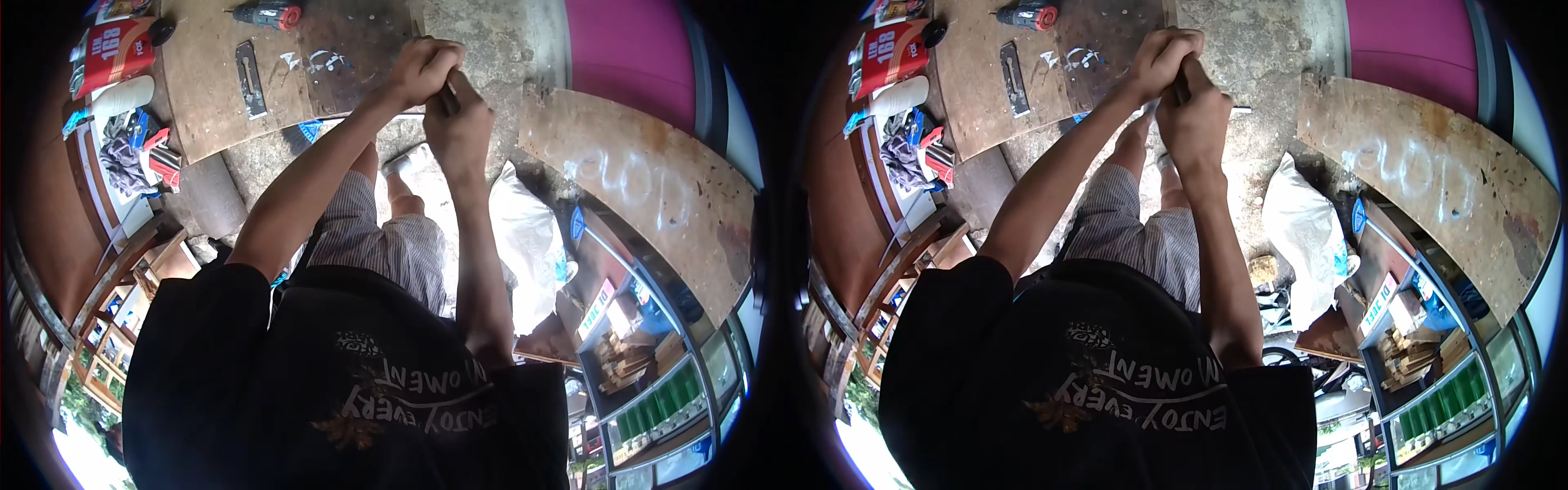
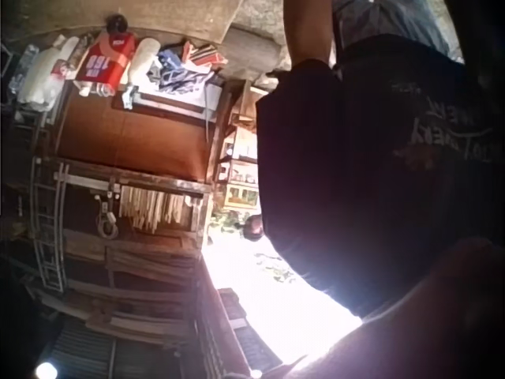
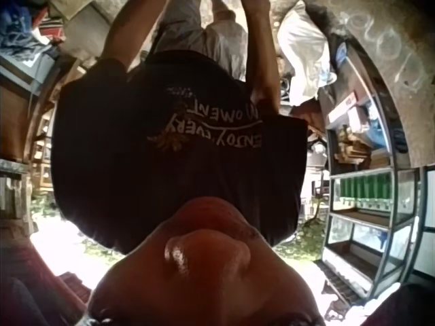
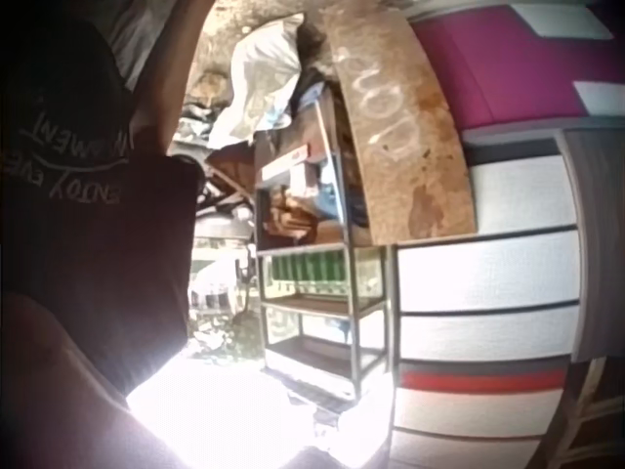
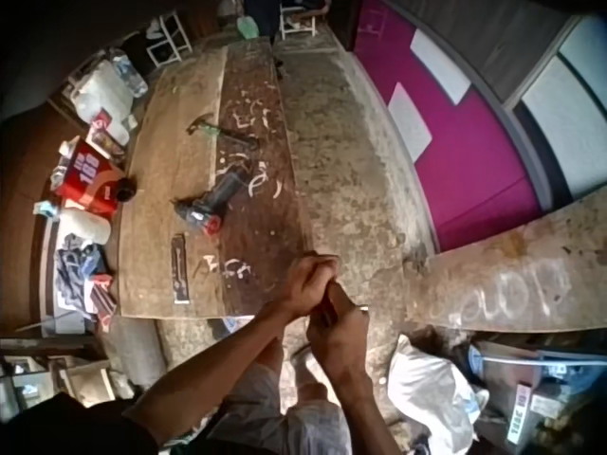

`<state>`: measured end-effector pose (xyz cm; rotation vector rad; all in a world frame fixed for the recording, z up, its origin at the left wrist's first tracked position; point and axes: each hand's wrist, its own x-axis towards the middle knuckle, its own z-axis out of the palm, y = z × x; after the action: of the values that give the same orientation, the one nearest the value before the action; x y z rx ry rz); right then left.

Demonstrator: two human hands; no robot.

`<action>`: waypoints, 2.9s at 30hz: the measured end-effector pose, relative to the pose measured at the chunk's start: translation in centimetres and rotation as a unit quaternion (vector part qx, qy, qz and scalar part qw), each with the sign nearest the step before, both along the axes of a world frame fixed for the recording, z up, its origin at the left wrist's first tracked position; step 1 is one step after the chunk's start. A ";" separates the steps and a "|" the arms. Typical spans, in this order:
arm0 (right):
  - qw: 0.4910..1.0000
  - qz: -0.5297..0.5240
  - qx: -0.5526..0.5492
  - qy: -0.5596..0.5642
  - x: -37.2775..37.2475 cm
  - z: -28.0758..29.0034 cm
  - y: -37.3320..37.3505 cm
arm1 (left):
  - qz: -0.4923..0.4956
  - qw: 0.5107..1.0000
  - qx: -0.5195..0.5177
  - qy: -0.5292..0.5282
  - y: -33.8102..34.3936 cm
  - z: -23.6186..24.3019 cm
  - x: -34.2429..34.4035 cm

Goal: Woodworking tasks including measuring, drilling, sawing, and chiseling wood at a workbench.

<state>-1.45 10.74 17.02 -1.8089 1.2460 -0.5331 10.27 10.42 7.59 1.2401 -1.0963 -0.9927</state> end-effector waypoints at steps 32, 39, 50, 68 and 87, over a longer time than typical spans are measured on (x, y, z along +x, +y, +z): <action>0.990 -0.032 0.137 -0.005 -7.7 6.1 11.6 | 0.032 0.983 -0.098 -0.153 9.0 8.8 -5.5; 0.998 -0.028 0.012 -0.047 -2.0 -0.4 3.7 | 0.023 0.994 -0.068 -0.082 1.7 1.8 -0.8; 0.996 -0.029 0.089 -0.006 -8.5 8.9 12.6 | -0.011 0.990 -0.040 -0.134 10.6 11.4 -6.9; 0.999 -0.022 0.018 -0.031 -1.0 -0.5 2.6 | 0.033 0.998 0.045 0.025 1.3 0.9 -0.2; 0.996 -0.023 0.081 -0.005 -1.3 2.9 4.3 | 0.061 0.996 -0.032 -0.052 3.2 1.9 -1.6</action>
<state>-2.77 14.99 19.91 -1.6447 1.2878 -0.4531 8.68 13.67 9.45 1.3029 -1.1113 -0.8031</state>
